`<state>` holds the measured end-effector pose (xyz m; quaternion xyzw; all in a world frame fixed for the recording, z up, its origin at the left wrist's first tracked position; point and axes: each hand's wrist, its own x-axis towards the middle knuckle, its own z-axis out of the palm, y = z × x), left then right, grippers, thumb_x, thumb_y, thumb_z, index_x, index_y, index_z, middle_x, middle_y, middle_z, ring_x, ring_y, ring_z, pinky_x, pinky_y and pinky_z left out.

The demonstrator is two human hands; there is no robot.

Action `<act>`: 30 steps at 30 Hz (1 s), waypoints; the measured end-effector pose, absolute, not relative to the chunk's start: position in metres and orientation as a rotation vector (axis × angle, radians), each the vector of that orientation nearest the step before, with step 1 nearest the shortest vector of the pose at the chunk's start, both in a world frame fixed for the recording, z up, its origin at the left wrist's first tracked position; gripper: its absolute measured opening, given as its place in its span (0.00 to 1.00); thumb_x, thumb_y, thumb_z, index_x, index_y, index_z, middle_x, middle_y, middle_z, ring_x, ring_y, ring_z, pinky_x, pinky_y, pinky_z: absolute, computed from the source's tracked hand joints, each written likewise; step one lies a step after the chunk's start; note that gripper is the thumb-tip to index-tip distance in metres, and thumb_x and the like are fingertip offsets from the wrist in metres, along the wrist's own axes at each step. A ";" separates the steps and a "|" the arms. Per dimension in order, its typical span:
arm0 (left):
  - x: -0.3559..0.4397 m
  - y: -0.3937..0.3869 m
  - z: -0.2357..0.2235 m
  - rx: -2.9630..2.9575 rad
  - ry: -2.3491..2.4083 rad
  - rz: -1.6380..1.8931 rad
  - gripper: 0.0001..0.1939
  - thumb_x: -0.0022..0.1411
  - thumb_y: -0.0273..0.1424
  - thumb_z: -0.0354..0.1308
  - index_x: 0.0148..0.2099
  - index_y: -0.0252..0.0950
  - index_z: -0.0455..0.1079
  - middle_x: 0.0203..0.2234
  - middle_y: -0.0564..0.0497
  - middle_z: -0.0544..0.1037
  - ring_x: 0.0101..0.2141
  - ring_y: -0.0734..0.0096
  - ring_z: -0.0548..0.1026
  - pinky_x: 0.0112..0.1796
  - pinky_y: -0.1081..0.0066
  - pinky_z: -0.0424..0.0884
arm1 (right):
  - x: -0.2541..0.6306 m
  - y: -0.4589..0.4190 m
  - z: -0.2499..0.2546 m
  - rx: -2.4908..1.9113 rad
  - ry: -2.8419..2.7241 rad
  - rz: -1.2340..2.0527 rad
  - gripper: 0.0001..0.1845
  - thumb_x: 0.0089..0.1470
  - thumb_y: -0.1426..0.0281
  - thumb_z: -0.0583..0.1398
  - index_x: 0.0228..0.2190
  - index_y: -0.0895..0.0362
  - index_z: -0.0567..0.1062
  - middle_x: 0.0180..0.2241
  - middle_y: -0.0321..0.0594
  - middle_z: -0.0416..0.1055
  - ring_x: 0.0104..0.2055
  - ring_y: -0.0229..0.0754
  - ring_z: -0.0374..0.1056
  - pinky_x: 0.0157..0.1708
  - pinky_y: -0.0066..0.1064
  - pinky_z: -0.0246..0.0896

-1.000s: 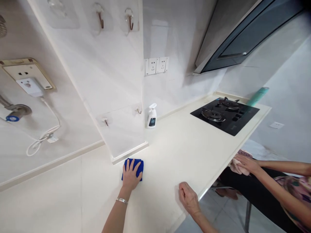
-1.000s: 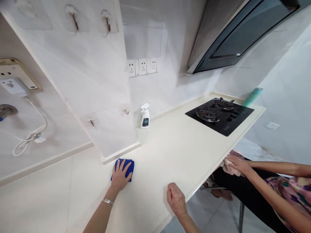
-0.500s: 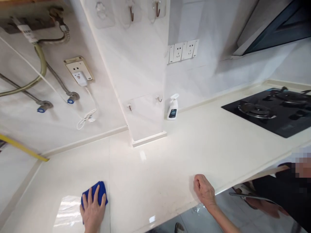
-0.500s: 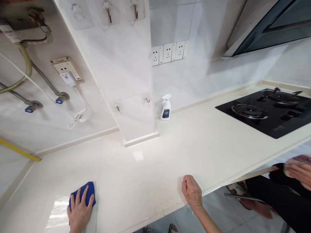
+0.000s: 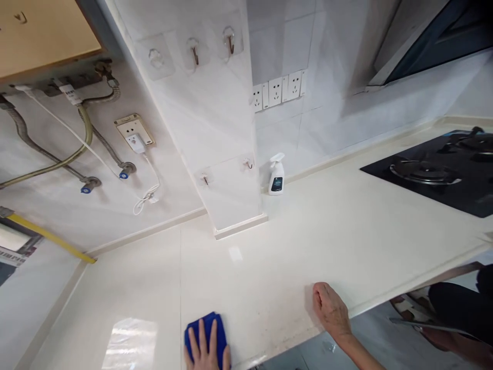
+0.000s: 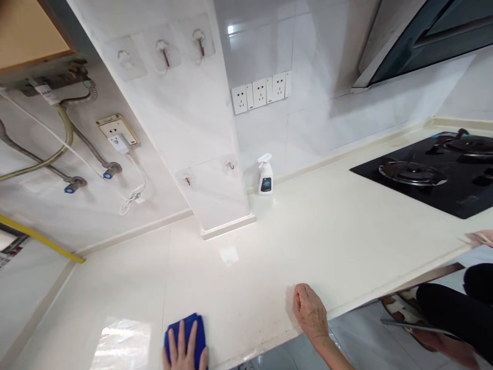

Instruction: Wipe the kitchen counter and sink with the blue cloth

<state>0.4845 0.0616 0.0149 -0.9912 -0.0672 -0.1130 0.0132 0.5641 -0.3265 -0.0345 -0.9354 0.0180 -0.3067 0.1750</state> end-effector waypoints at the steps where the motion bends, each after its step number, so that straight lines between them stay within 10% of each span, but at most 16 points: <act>1: 0.494 0.047 0.013 -3.117 -0.099 -0.363 0.30 0.63 0.41 0.49 0.66 0.49 0.59 0.69 0.48 0.58 0.70 0.43 0.43 0.65 0.37 0.50 | 0.565 -0.325 -0.033 -2.640 0.056 -0.872 0.10 0.63 0.73 0.49 0.29 0.53 0.62 0.28 0.35 0.60 0.30 0.40 0.58 0.32 0.33 0.51; 12: 0.625 -0.097 0.037 -3.544 0.652 -0.004 0.33 0.62 0.48 0.53 0.68 0.52 0.55 0.71 0.46 0.51 0.70 0.39 0.41 0.66 0.32 0.39 | 0.573 -0.318 -0.012 -2.609 0.115 -0.925 0.11 0.57 0.77 0.48 0.29 0.54 0.67 0.26 0.36 0.64 0.28 0.40 0.62 0.29 0.31 0.58; 16: 0.645 -0.060 0.042 -3.823 0.690 0.153 0.31 0.68 0.46 0.40 0.70 0.42 0.52 0.72 0.44 0.49 0.70 0.58 0.49 0.68 0.49 0.50 | 0.579 -0.269 0.012 -2.577 -0.039 -0.826 0.19 0.58 0.76 0.49 0.48 0.56 0.70 0.46 0.44 0.73 0.47 0.41 0.70 0.46 0.33 0.67; 22: 0.667 0.064 0.030 -3.624 0.065 -0.371 0.37 0.67 0.48 0.33 0.66 0.28 0.59 0.69 0.36 0.56 0.70 0.48 0.44 0.68 0.46 0.46 | 0.621 -0.181 0.034 -2.626 -0.408 -0.314 0.33 0.64 0.64 0.51 0.68 0.49 0.51 0.72 0.44 0.42 0.72 0.58 0.39 0.67 0.62 0.41; 30: 0.669 0.136 0.027 -3.344 -0.387 -0.284 0.37 0.67 0.49 0.30 0.69 0.37 0.54 0.69 0.37 0.55 0.69 0.41 0.48 0.65 0.41 0.50 | 0.598 -0.228 0.017 -2.686 -0.530 -0.302 0.34 0.65 0.63 0.51 0.68 0.47 0.48 0.72 0.42 0.38 0.72 0.54 0.39 0.69 0.59 0.38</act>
